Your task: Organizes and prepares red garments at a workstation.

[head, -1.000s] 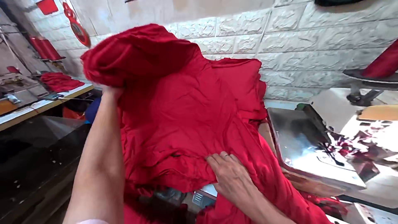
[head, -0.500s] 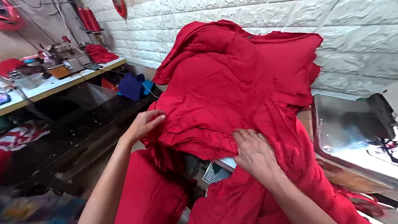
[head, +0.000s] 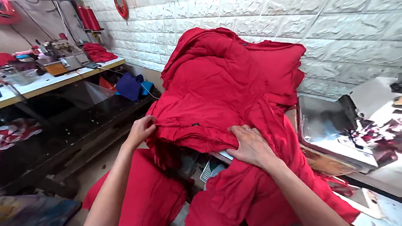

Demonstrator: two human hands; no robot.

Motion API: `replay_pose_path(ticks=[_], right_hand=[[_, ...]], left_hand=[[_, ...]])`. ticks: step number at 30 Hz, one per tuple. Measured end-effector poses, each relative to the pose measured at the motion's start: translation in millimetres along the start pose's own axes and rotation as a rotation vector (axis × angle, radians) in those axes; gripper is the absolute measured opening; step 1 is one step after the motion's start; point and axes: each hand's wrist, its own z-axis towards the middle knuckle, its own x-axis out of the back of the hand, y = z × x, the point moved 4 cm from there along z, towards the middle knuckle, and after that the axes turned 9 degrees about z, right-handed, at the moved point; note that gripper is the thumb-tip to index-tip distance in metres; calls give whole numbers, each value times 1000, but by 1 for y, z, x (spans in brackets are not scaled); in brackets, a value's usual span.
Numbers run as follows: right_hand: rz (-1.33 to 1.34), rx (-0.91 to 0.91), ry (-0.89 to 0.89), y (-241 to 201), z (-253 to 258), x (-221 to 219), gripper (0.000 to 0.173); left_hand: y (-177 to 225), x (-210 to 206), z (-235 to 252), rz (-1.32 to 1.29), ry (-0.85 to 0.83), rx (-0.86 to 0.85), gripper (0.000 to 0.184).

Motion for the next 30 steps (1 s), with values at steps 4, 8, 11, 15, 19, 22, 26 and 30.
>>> replay_pose_path(ticks=[4, 8, 11, 15, 19, 22, 26, 30], right_hand=[[197, -17, -6, 7, 3, 8, 74], [219, -190, 111, -1, 8, 14, 31], [270, -3, 460, 11, 5, 9, 22], [438, 115, 660, 18, -4, 17, 22], [288, 127, 330, 14, -7, 17, 29], [190, 145, 227, 10, -7, 11, 31], [248, 51, 148, 0, -10, 17, 38], [152, 238, 312, 6, -10, 2, 43]], left_hand=[[1, -10, -8, 52, 61, -52, 34], [10, -11, -5, 101, 172, -5, 26], [11, -14, 0, 93, 248, 2, 28], [16, -13, -5, 99, 307, -112, 33], [2, -26, -16, 167, 190, -161, 37], [-7, -32, -25, 186, 195, -221, 37], [-5, -44, -38, 279, 223, -257, 74], [-2, -71, -39, 390, 202, -213, 109]])
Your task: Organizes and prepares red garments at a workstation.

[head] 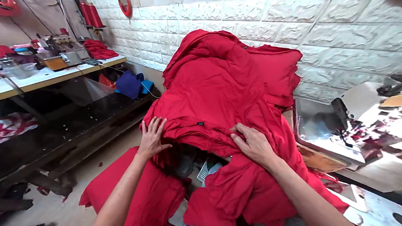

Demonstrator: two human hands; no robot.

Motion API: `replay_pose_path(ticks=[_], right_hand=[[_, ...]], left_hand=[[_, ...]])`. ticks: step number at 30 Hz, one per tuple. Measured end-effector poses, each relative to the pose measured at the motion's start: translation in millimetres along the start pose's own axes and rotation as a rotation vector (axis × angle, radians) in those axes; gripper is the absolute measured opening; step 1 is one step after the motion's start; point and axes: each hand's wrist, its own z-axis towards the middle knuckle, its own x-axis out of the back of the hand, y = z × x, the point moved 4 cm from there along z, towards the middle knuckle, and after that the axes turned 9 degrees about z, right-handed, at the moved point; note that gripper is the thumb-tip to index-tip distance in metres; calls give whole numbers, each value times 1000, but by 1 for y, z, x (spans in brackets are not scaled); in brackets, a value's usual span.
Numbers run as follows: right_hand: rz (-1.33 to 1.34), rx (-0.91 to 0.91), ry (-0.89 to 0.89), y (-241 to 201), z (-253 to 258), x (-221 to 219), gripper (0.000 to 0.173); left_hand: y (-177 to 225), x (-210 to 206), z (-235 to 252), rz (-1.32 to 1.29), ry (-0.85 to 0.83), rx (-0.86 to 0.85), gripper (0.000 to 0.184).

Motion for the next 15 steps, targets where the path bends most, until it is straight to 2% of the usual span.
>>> replay_pose_path(ticks=[4, 6, 9, 11, 13, 15], right_hand=[[-230, -160, -332, -13, 2, -13, 109], [-347, -222, -433, -20, 6, -23, 122], [-455, -335, -535, -30, 11, -34, 125], [-491, -315, -516, -33, 13, -40, 121], [-491, -256, -452, -32, 14, -43, 112], [-466, -219, -362, -32, 19, -38, 93]], left_hand=[[5, -18, 9, 12, 90, 35, 98], [4, -20, 18, 10, 96, 30, 80], [-8, -14, 30, -53, 117, -43, 50], [-20, 1, 43, -134, 101, -46, 42], [-28, 19, 65, -183, 1, -5, 35], [-34, 33, 92, -217, -194, 85, 33]])
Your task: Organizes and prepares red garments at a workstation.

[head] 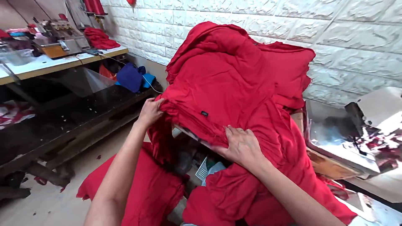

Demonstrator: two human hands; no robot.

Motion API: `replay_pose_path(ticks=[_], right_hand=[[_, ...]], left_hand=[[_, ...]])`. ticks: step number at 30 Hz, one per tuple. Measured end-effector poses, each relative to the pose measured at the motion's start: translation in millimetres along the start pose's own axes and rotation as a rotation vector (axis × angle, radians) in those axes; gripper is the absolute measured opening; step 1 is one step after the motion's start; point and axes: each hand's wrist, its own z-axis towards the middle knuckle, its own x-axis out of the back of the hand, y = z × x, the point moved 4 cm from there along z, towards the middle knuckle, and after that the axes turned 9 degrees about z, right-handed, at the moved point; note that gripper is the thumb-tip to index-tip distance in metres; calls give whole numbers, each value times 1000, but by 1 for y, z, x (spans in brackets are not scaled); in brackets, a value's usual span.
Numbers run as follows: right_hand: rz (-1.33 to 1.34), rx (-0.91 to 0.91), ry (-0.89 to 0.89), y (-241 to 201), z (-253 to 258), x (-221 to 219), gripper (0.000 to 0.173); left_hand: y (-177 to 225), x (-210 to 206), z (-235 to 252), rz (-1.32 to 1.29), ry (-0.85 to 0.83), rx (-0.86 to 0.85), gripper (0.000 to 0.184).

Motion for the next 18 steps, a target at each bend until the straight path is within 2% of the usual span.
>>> replay_pose_path(ticks=[2, 3, 6, 10, 14, 18], right_hand=[[40, -91, -29, 1, 8, 14, 66], [58, -158, -67, 4, 13, 21, 59], [197, -300, -99, 22, 33, 33, 54], [312, -344, -109, 41, 49, 34, 57], [251, -337, -118, 30, 41, 33, 63], [142, -126, -108, 16, 21, 17, 91]], left_hand=[[-6, 8, 23, -63, -101, 72, 26], [-9, 9, 32, -93, -143, 111, 26], [-16, 3, 48, -120, -196, 173, 32], [-16, -1, 44, -124, -177, 197, 32], [-13, -1, 38, -121, -139, 194, 30], [-15, -1, 39, -125, -146, 195, 28]])
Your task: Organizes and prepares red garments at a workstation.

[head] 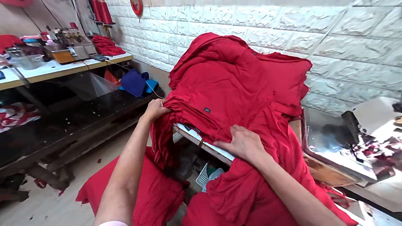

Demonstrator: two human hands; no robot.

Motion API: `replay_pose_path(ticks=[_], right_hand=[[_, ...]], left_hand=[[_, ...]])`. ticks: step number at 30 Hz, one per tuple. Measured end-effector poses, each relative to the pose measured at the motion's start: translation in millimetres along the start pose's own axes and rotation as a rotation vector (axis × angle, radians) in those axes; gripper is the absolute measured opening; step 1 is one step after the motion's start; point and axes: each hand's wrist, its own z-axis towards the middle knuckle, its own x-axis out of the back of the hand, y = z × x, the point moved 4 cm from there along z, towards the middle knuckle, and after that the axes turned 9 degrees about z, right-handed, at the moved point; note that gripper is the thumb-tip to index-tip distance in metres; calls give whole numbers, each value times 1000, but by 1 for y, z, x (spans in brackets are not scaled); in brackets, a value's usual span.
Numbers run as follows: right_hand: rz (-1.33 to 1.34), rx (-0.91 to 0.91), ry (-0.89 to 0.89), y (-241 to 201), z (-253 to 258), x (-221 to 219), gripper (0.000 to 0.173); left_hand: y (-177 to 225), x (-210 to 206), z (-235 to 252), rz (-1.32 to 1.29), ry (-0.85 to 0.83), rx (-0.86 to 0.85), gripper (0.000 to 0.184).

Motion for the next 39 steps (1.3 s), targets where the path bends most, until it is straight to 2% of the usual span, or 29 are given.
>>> replay_pose_path(ticks=[1, 5, 8, 10, 12, 14, 18, 20, 22, 25, 30, 33, 36, 38, 39], right_hand=[[-22, 46, 18, 0, -3, -5, 87], [-138, 75, 74, -6, -9, -9, 44], [-309, 179, 217, -10, -1, -14, 28], [-312, 140, 154, -13, 7, -9, 31], [-143, -24, 50, -15, 13, 20, 41], [76, -90, 135, -13, 20, 57, 50], [197, 173, 486, -34, 23, 102, 45], [208, 269, 570, -53, 21, 115, 42], [209, 321, 616, -67, 21, 122, 39], [243, 347, 644, -74, 24, 128, 36], [387, 330, 628, -71, 33, 132, 29], [425, 332, 618, -67, 37, 131, 30], [441, 291, 576, -59, 43, 126, 30], [443, 224, 445, -52, 48, 120, 37], [417, 191, 346, -48, 51, 115, 47]], left_hand=[[-1, 0, 0, -4, 0, -1, 28], [2, -1, -4, -5, -1, 31, 32], [7, -7, -19, -21, 61, 90, 37], [8, -15, -33, -47, 107, 94, 47], [9, -28, -48, -58, 206, 26, 51], [11, -40, -64, -43, 261, -31, 69], [16, -67, -85, -56, 473, -12, 108], [20, -80, -88, -15, 619, 12, 128], [22, -84, -90, 18, 728, 48, 136], [21, -81, -91, 66, 843, 57, 127], [7, -63, -81, 73, 955, 211, 72], [-5, -60, -76, 62, 958, 291, 60], [-24, -63, -80, -65, 889, 499, 54], [-37, -61, -85, -236, 757, 615, 47], [-42, -59, -87, -330, 683, 634, 43]])
